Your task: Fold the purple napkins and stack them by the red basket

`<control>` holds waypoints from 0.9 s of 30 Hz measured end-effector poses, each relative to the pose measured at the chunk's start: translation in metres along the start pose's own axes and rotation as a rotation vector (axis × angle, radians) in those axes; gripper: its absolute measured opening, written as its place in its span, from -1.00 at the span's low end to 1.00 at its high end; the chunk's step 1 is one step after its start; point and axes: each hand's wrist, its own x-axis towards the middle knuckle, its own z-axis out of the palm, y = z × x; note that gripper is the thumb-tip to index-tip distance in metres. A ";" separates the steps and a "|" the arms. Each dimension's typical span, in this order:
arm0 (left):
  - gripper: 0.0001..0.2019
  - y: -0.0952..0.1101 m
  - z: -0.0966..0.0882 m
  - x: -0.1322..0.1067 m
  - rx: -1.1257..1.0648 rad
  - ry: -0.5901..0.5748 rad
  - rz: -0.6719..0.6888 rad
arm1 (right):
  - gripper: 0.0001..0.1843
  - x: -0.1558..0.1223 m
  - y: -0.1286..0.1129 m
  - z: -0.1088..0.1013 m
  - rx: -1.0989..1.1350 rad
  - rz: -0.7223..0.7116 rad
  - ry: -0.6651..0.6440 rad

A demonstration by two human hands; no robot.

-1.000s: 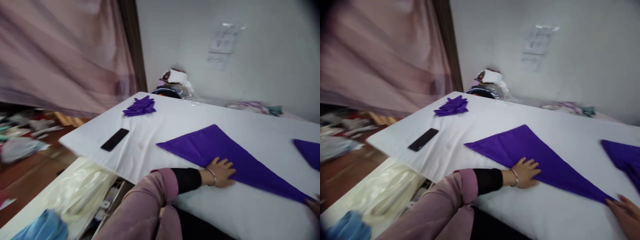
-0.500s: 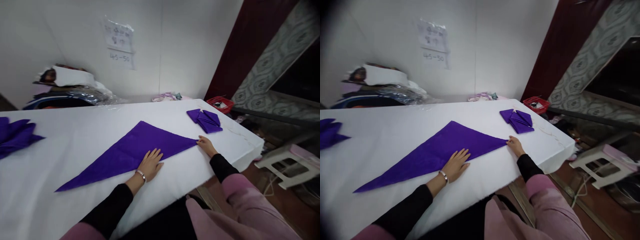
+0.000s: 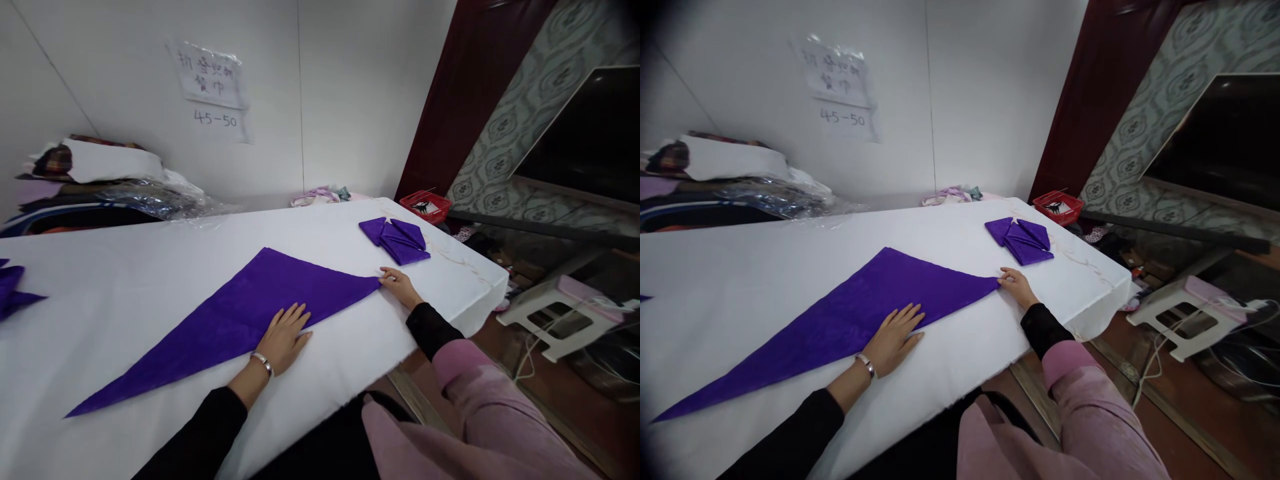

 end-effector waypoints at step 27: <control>-0.52 0.002 -0.010 0.007 0.012 -0.088 -0.050 | -0.82 0.016 0.005 -0.026 -0.113 0.119 -0.311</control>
